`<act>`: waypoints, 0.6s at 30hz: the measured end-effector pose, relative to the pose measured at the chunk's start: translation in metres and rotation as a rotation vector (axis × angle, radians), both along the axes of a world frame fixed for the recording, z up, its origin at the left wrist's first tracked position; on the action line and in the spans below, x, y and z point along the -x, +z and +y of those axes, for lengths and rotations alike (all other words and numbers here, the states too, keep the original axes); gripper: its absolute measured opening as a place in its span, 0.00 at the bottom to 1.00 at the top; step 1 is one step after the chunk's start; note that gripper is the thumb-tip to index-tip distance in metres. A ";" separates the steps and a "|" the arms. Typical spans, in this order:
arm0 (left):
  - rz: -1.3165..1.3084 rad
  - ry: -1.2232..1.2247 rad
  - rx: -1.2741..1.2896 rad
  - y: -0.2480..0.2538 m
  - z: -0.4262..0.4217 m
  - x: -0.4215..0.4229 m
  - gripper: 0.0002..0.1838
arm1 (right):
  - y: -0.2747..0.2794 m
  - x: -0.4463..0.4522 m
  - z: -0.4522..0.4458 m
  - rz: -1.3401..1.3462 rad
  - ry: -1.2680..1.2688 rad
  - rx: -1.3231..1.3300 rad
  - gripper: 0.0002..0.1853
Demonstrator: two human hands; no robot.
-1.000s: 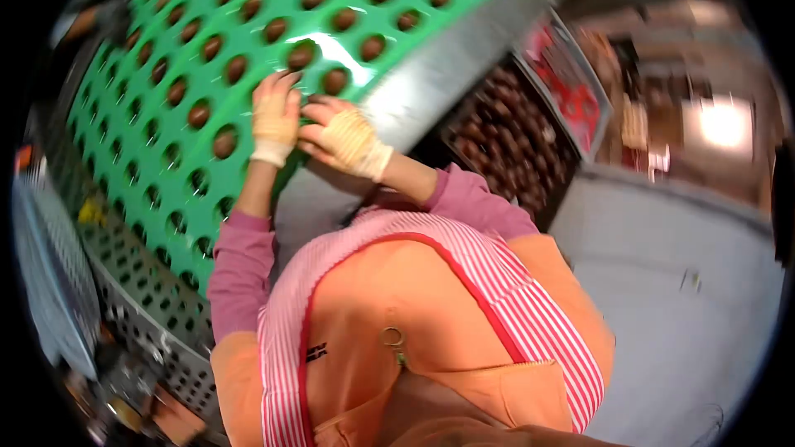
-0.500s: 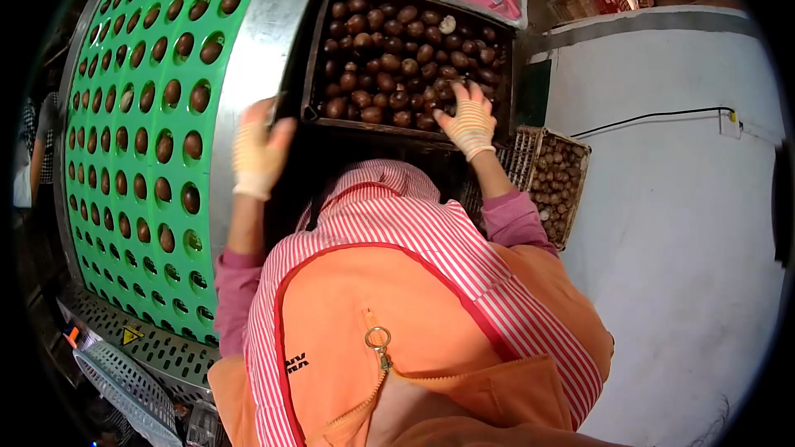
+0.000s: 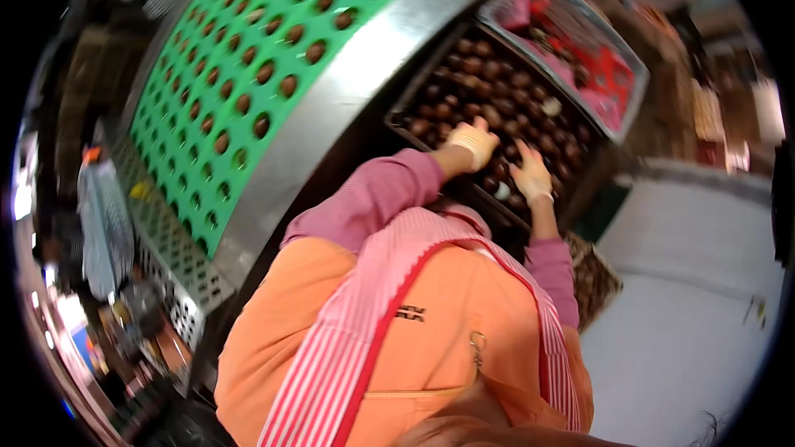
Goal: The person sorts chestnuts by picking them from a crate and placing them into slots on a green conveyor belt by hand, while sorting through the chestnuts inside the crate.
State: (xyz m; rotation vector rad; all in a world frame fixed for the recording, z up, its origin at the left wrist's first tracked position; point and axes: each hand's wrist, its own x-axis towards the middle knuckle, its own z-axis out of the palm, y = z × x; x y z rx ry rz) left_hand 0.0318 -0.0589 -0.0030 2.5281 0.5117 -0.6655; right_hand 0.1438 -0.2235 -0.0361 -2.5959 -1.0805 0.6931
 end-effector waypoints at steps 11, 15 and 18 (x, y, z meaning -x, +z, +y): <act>0.079 -0.144 -0.347 -0.030 -0.006 -0.014 0.37 | 0.024 -0.020 0.035 0.081 0.130 0.339 0.33; 0.051 -0.214 -0.333 -0.018 -0.001 -0.014 0.27 | 0.032 -0.010 0.056 0.011 0.096 0.494 0.33; -0.073 -0.137 -0.204 -0.025 0.015 -0.002 0.23 | 0.016 -0.019 0.041 0.012 0.170 0.346 0.30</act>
